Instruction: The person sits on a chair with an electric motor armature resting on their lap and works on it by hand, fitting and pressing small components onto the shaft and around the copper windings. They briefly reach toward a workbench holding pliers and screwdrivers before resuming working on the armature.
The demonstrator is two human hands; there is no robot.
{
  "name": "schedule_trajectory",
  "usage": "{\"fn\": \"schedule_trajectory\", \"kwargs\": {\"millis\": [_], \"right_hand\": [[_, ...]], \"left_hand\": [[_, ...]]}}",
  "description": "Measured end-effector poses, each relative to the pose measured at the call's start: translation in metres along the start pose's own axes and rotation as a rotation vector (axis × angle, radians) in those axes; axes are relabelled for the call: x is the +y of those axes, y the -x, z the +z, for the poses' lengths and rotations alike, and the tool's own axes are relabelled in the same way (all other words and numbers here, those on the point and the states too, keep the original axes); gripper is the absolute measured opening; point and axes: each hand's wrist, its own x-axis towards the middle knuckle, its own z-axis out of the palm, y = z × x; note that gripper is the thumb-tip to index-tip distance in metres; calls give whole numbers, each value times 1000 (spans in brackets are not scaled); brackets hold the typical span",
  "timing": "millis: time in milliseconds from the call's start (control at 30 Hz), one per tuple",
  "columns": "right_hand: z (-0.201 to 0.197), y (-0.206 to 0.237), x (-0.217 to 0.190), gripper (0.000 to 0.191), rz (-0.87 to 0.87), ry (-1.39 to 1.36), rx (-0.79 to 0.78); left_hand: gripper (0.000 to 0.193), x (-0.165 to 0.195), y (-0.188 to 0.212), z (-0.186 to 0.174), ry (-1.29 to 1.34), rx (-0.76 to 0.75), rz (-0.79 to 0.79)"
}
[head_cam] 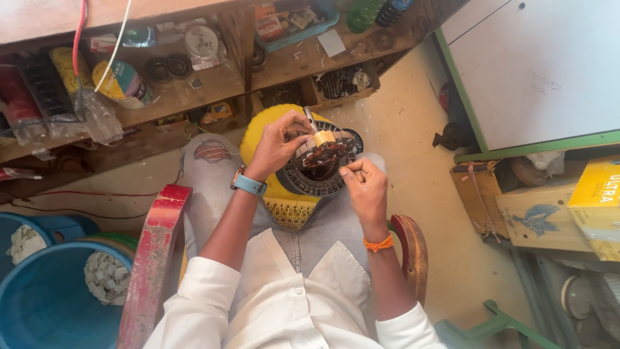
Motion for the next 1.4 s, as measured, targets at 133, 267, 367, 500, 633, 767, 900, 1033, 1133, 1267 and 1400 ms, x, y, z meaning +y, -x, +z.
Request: {"fn": "schedule_trajectory", "kwargs": {"millis": [133, 267, 367, 500, 633, 767, 900, 1033, 1133, 1267, 1400], "right_hand": [[-9, 8, 42, 9, 133, -233, 25], [-29, 15, 58, 7, 266, -231, 114], [-46, 8, 49, 10, 82, -137, 222], [-61, -10, 12, 12, -164, 163, 245], [-64, -37, -41, 8, -474, 358, 118], [-51, -70, -82, 8, -814, 430, -120], [-21, -103, -103, 8, -935, 548, -229], [14, -139, -98, 14, -707, 756, -291], [41, -166, -83, 16, -514, 885, -369], [65, -175, -74, 12, -445, 825, -444], [56, -152, -93, 15, -353, 621, -389]], "left_hand": [[16, 3, -3, 4, 35, -34, 22], [28, 15, 1, 4, 10, -33, -55], [46, 29, 13, 9, -313, -13, 136], [53, 36, 22, 30, -630, 135, 167], [38, 31, 24, 45, -577, 263, 15], [32, 24, 29, 51, -545, 333, -3], [33, 22, 30, 56, -496, 404, 6], [37, 19, 26, 54, -287, 321, -48], [47, 12, 22, 37, 401, 189, -55], [47, -1, 9, -4, 849, 82, -367], [55, -8, -4, -13, 555, -51, -265]]}}
